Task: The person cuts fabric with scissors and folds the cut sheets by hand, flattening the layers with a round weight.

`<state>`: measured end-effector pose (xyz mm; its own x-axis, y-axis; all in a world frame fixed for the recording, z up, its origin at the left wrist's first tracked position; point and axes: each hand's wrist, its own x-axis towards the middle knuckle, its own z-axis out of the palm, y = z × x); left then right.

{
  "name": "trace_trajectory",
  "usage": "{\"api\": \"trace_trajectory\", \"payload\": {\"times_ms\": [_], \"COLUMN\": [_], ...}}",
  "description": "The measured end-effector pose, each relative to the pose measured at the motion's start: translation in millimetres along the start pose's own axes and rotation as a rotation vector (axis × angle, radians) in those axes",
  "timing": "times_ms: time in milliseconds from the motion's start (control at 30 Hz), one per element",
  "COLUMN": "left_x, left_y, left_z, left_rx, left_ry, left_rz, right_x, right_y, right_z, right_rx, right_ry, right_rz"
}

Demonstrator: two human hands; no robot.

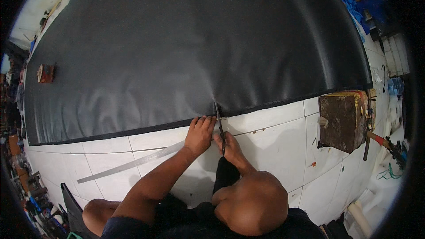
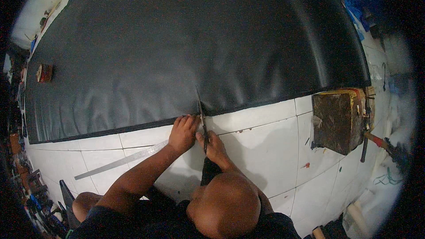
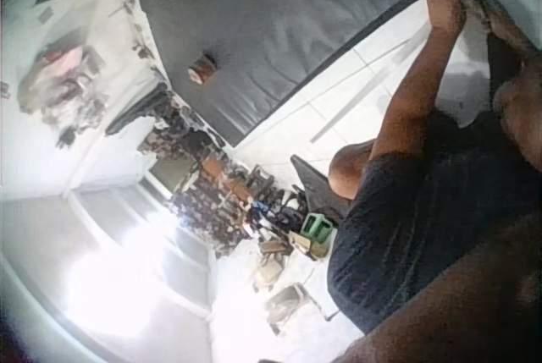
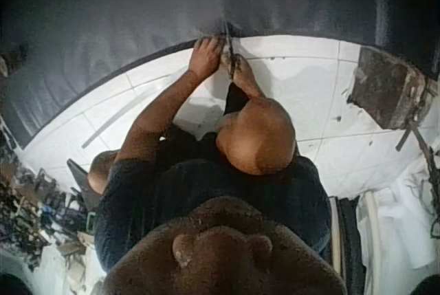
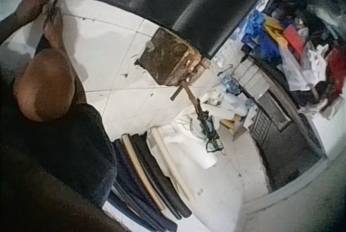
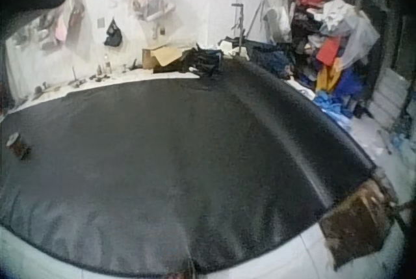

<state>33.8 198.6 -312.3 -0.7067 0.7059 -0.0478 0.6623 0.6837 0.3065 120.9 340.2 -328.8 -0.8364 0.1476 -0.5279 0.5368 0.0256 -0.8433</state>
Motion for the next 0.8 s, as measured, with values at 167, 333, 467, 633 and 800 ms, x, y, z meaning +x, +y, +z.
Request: {"api": "trace_trajectory", "payload": {"times_ms": [167, 333, 467, 633, 800], "left_x": [0.4, -5.4, -5.2, -6.7, -6.0], "left_y": [0.8, -0.8, -1.7, -5.0, -4.4], "left_z": [-0.6, 3.8, 3.0, 1.5, 5.8], "left_rx": [-0.024, -0.043, -0.027, -0.051, -0.034], "left_ry": [-0.100, -0.067, -0.106, -0.138, -0.122], "left_rz": [0.008, 0.020, 0.043, 0.061, 0.090], "right_x": [4.7, 11.9, 38.3, 55.9, 65.1], "right_y": [-3.1, 9.2, -30.6, -47.0, -34.1], "right_z": [3.1, 10.8, 3.0, 5.7, 6.6], "right_rx": [-0.104, -0.121, -0.029, -0.051, -0.121], "right_ry": [0.058, 0.139, 0.094, 0.062, 0.136], "right_rz": [-0.057, -0.106, -0.045, 0.075, -0.062]}}
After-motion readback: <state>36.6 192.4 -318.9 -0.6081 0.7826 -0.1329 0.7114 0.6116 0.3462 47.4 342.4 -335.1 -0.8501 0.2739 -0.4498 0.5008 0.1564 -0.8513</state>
